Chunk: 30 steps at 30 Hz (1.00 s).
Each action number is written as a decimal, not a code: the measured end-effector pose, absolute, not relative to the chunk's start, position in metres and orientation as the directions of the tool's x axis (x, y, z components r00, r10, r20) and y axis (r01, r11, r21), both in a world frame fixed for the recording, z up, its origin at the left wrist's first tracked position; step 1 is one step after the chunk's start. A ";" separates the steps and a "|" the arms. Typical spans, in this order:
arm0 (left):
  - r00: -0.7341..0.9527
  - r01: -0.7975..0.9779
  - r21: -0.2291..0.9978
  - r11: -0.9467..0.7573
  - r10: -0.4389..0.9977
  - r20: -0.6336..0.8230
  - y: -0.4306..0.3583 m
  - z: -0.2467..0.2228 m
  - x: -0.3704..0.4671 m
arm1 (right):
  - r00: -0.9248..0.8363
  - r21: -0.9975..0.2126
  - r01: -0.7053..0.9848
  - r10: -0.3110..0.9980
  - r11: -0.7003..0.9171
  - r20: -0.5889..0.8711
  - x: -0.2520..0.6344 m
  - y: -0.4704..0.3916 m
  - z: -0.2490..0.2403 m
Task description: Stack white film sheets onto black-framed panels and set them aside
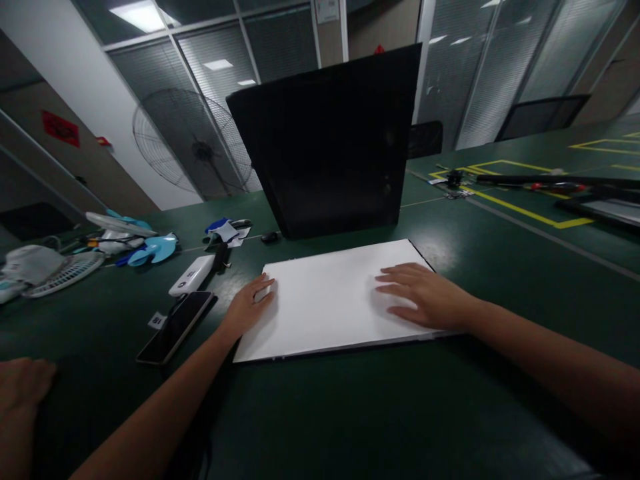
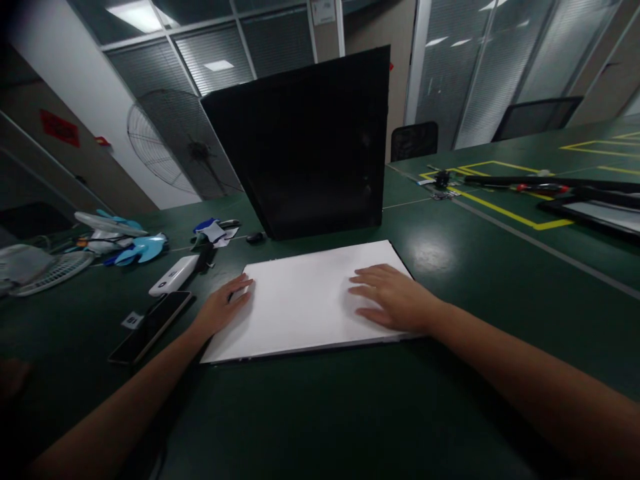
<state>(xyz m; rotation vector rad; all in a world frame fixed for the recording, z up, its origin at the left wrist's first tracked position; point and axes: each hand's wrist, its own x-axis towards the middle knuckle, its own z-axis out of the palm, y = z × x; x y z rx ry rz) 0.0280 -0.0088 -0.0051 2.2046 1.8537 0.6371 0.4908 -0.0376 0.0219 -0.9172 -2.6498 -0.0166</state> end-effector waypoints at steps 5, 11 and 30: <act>0.149 0.901 0.374 -0.219 0.967 0.208 -0.009 -0.005 0.030 | -0.909 -0.240 0.349 0.389 0.906 0.147 0.464 -0.063 0.025; 0.147 0.895 0.385 -0.225 0.964 0.221 -0.009 -0.005 0.030 | -0.872 -0.169 0.403 0.433 0.899 0.228 0.460 -0.065 0.019; -0.071 0.702 0.710 -0.063 0.985 0.157 0.003 0.004 0.009 | -0.822 0.509 0.147 -0.182 0.848 0.540 0.462 -0.080 0.035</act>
